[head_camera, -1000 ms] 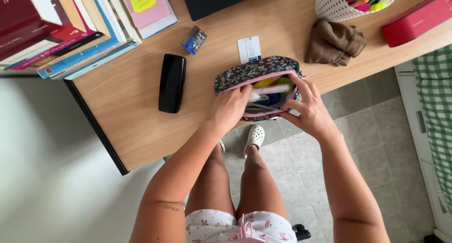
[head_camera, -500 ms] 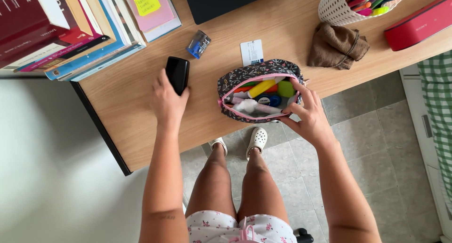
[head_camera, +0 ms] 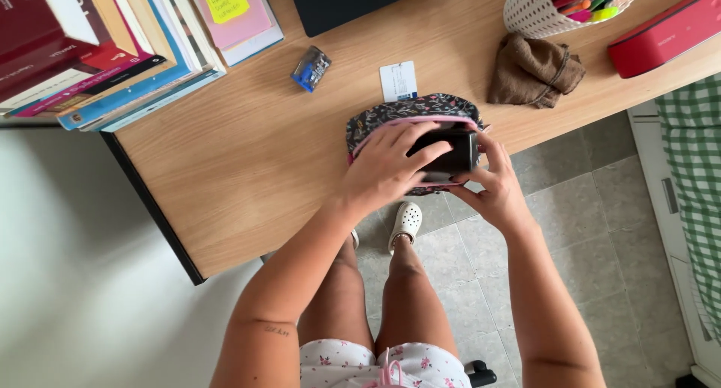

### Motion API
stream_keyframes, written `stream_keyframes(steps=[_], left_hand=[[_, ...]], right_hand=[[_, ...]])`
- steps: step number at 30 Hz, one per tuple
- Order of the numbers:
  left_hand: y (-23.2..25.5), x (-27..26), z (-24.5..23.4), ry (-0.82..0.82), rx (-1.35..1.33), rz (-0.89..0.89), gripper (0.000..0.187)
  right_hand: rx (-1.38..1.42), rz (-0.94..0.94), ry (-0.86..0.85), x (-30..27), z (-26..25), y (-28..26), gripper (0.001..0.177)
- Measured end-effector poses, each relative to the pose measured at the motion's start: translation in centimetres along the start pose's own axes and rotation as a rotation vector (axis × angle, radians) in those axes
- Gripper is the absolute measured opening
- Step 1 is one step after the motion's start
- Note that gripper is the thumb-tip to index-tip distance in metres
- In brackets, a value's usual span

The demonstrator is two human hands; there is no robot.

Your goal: Organizing stationery items by sorting them and placing them into a pencil case and a desk organizer.

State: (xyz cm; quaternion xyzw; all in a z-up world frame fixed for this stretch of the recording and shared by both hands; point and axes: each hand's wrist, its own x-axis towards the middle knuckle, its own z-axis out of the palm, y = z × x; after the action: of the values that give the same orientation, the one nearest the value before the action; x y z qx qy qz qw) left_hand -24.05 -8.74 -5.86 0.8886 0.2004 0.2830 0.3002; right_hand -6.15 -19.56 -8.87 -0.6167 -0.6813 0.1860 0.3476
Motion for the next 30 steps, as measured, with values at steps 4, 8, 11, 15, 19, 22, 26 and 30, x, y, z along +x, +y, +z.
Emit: stream_keyframes(steps=[4, 8, 11, 15, 19, 22, 26, 30], left_hand=[[-0.5, 0.4, 1.4, -0.005, 0.437, 0.134, 0.022], [-3.4, 0.8, -1.5, 0.135, 0.481, 0.016, 0.008], [-8.2, 0.6, -3.5, 0.249, 0.625, -0.381, 0.034], [-10.2, -1.5, -3.2, 0.158, 0.553, -0.529, 0.05], [-2.5, 0.0, -4.6, 0.061, -0.301, -0.509, 0.036], [1.5, 1.1, -3.4, -0.199, -0.328, -0.345, 0.034], [0.6, 1.0, 1.5, -0.299, -0.229, -0.222, 0.031], [1.6, 1.8, 2.1, -0.311, -0.036, -0.041, 0.019]], right_hand=[[0.058, 0.085, 0.033, 0.4, -0.5, -1.1, 0.017], [0.046, 0.109, 0.088, -0.2, -0.3, -0.4, 0.019], [-0.005, 0.036, -0.031, 0.0, -0.9, -0.6, 0.019], [-0.029, 0.035, -0.059, -0.3, -0.6, -0.7, 0.017], [-0.018, 0.013, -0.046, -0.2, -0.6, -0.5, 0.017], [0.092, -0.003, -0.059, 0.0, -0.8, -0.6, 0.014], [0.164, 0.01, -0.06, -0.4, -0.6, -0.7, 0.012], [0.153, 0.031, -0.005, -0.6, -0.4, -1.0, 0.015]])
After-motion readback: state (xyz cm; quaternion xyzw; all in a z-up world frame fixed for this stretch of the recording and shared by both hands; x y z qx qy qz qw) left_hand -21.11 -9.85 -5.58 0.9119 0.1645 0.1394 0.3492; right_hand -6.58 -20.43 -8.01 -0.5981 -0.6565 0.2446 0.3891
